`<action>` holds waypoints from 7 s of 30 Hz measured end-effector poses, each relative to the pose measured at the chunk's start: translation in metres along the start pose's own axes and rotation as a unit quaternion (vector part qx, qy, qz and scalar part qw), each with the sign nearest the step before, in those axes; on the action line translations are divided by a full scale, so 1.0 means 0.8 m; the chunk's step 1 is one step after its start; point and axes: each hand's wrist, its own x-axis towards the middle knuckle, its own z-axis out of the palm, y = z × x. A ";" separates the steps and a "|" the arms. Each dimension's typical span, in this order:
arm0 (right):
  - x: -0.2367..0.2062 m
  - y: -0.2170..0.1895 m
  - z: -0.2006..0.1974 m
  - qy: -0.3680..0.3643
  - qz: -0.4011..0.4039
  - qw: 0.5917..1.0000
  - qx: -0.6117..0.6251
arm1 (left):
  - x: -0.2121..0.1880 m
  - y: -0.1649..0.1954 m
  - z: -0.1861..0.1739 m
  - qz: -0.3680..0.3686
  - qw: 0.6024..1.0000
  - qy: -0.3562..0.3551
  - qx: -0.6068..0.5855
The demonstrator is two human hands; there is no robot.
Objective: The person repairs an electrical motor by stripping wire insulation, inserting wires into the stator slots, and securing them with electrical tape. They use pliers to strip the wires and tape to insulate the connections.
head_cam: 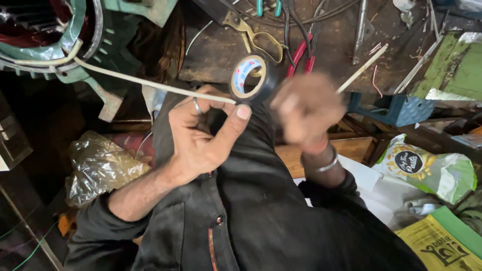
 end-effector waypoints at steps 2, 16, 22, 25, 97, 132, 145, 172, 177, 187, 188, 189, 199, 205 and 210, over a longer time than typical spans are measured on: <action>0.009 0.048 -0.003 0.049 0.132 0.989 -0.053 | 0.003 -0.005 0.000 -0.018 0.999 0.000 -0.032; 0.010 0.177 0.015 -0.078 0.133 0.954 -0.256 | 0.026 -0.031 0.012 -0.053 0.983 0.027 -0.172; 0.006 0.199 0.008 -0.038 0.137 0.975 -0.170 | 0.024 -0.043 0.011 -0.081 0.968 0.025 -0.238; 0.001 0.177 -0.013 -0.017 0.294 0.943 0.153 | 0.024 -0.041 0.008 -0.068 0.973 0.046 -0.214; -0.026 0.006 -0.012 -0.197 0.313 0.718 0.590 | 0.063 0.014 -0.063 -0.080 0.909 -0.369 -0.174; 0.051 -0.045 -0.041 -0.366 0.150 0.656 0.643 | 0.056 0.133 -0.049 0.294 0.927 -0.176 0.154; 0.021 0.132 -0.021 -0.119 0.128 0.958 -0.229 | -0.018 0.006 -0.114 0.203 0.960 0.029 0.190; 0.144 -0.015 -0.008 -0.131 -0.255 0.939 -0.191 | 0.031 0.117 -0.063 0.290 0.921 0.063 0.252; 0.166 -0.059 -0.050 -0.113 -0.347 0.896 -0.254 | 0.061 0.160 -0.037 0.330 0.919 0.054 0.208; 0.200 -0.108 -0.047 -0.096 -0.091 0.963 0.233 | 0.079 0.131 -0.057 0.273 0.949 -0.004 0.154; 0.204 -0.112 -0.052 -0.095 0.015 0.968 0.232 | 0.079 0.132 -0.062 0.272 0.949 -0.014 0.159; 0.209 -0.116 -0.054 -0.093 0.122 0.962 0.226 | 0.081 0.134 -0.064 0.287 0.943 -0.008 0.168; 0.289 -0.137 -0.039 -0.390 -0.193 0.896 0.087 | 0.093 0.167 -0.079 0.358 0.925 0.023 0.127; 0.292 -0.125 -0.016 -0.364 -0.186 0.907 0.106 | 0.098 0.159 -0.083 0.312 0.942 0.060 0.104; 0.305 -0.124 0.001 -0.367 -0.228 0.897 0.091 | 0.099 0.165 -0.091 0.349 0.919 0.081 0.163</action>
